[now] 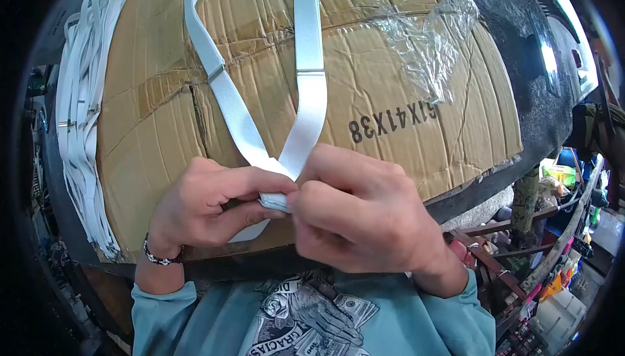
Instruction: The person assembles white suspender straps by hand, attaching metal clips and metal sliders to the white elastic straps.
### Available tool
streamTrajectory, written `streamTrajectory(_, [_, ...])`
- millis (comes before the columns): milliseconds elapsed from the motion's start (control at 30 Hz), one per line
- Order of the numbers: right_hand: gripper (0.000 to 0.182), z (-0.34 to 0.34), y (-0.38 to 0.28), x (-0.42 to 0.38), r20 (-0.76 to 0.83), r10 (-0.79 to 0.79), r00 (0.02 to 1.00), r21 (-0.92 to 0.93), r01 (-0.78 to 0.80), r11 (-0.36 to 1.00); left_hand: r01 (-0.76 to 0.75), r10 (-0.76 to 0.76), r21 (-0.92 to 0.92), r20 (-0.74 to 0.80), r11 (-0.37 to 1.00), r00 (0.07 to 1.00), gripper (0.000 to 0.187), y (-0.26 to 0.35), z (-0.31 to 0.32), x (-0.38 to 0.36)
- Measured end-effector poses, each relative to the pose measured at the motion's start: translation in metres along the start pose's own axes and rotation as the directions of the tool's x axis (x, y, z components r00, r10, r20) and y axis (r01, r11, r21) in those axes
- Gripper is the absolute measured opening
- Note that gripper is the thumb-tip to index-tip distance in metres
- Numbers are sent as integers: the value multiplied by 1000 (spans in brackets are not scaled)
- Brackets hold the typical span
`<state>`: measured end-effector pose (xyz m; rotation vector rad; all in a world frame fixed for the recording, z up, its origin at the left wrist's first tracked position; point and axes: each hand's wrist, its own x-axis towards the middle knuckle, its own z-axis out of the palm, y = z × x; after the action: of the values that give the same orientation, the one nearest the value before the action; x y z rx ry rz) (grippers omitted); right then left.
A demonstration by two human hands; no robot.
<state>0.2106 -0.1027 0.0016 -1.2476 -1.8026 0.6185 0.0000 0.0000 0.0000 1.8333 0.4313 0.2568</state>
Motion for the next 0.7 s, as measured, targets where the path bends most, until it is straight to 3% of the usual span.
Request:
streamTrajectory(167, [19, 14, 2, 9, -47, -79, 996, 40, 81, 996, -50, 54, 53, -79, 997, 995, 35, -4, 3, -1])
streamTrajectory(367, [18, -2, 0, 1, 74, -46, 996, -65, 51, 997, 3, -5, -49, -51, 999, 999, 36, -2, 5, 0])
streamTrajectory(533, [18, -5, -6, 5, 12, 6, 1000, 12, -6, 1000, -7, 8, 22, -49, 1000, 999, 35, 1, 3, 0])
streamTrajectory(700, [19, 11, -2, 13, -13, -77, 997, 38, 78, 996, 17, -18, 81, 13, 997, 1000, 29, 3, -1, -2])
